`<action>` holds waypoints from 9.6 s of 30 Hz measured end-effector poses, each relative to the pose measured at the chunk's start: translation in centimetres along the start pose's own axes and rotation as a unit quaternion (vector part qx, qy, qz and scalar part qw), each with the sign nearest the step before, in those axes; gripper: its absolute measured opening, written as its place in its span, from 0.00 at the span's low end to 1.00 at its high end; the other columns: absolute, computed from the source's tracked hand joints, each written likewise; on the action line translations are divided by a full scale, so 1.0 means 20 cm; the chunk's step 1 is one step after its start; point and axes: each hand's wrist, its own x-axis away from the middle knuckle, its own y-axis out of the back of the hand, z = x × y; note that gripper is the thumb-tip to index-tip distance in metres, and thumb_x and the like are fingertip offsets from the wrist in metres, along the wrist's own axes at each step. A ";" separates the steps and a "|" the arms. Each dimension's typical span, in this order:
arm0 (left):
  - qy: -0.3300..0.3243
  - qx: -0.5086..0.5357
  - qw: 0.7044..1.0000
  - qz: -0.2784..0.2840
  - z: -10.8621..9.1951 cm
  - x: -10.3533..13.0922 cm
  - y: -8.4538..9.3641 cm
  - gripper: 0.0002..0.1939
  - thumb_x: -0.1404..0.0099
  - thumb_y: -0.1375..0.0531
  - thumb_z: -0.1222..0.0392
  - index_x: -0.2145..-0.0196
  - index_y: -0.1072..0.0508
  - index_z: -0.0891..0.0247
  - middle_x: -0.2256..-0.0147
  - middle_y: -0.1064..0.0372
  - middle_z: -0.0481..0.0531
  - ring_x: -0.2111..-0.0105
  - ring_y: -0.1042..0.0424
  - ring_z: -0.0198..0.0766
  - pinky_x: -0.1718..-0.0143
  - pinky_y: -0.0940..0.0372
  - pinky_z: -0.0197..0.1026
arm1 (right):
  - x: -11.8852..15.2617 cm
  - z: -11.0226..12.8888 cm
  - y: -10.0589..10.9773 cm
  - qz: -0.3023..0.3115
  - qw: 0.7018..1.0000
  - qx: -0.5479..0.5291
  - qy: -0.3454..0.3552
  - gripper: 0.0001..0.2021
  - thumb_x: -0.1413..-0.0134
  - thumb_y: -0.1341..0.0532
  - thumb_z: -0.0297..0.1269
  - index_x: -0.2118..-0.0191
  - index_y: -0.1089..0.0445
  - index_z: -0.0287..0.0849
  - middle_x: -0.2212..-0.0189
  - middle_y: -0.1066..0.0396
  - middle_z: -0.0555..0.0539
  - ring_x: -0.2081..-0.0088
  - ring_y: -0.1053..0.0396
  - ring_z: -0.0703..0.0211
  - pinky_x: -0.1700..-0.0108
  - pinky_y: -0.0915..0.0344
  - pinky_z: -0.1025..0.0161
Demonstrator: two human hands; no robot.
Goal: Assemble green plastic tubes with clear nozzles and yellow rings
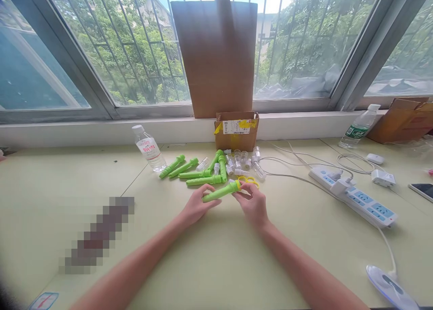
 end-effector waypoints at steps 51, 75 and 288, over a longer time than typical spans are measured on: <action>0.034 0.066 0.997 0.019 0.01 -0.01 -0.01 0.16 0.47 0.35 0.50 0.71 0.33 0.66 0.76 0.32 0.47 0.86 0.37 0.27 0.86 0.42 0.31 | 0.00 -0.02 0.00 0.032 0.999 0.016 0.028 0.12 0.55 0.33 0.40 0.68 0.34 0.43 0.62 0.27 0.46 0.49 0.32 0.46 0.51 0.28 0.47; 0.068 0.089 0.991 0.074 0.04 -0.03 0.02 0.20 0.43 0.41 0.43 0.70 0.33 0.65 0.79 0.30 0.50 0.85 0.33 0.32 0.86 0.45 0.31 | 0.02 0.01 -0.01 0.027 0.997 0.059 0.043 0.12 0.54 0.33 0.43 0.67 0.35 0.44 0.61 0.27 0.46 0.52 0.29 0.48 0.52 0.27 0.46; -0.087 -0.094 0.991 -0.033 0.04 0.00 0.00 0.16 0.41 0.42 0.47 0.72 0.31 0.65 0.77 0.34 0.46 0.77 0.38 0.31 0.75 0.44 0.34 | 0.01 0.00 0.00 0.044 0.998 0.043 0.007 0.13 0.53 0.34 0.42 0.65 0.37 0.44 0.63 0.31 0.49 0.55 0.29 0.53 0.51 0.29 0.49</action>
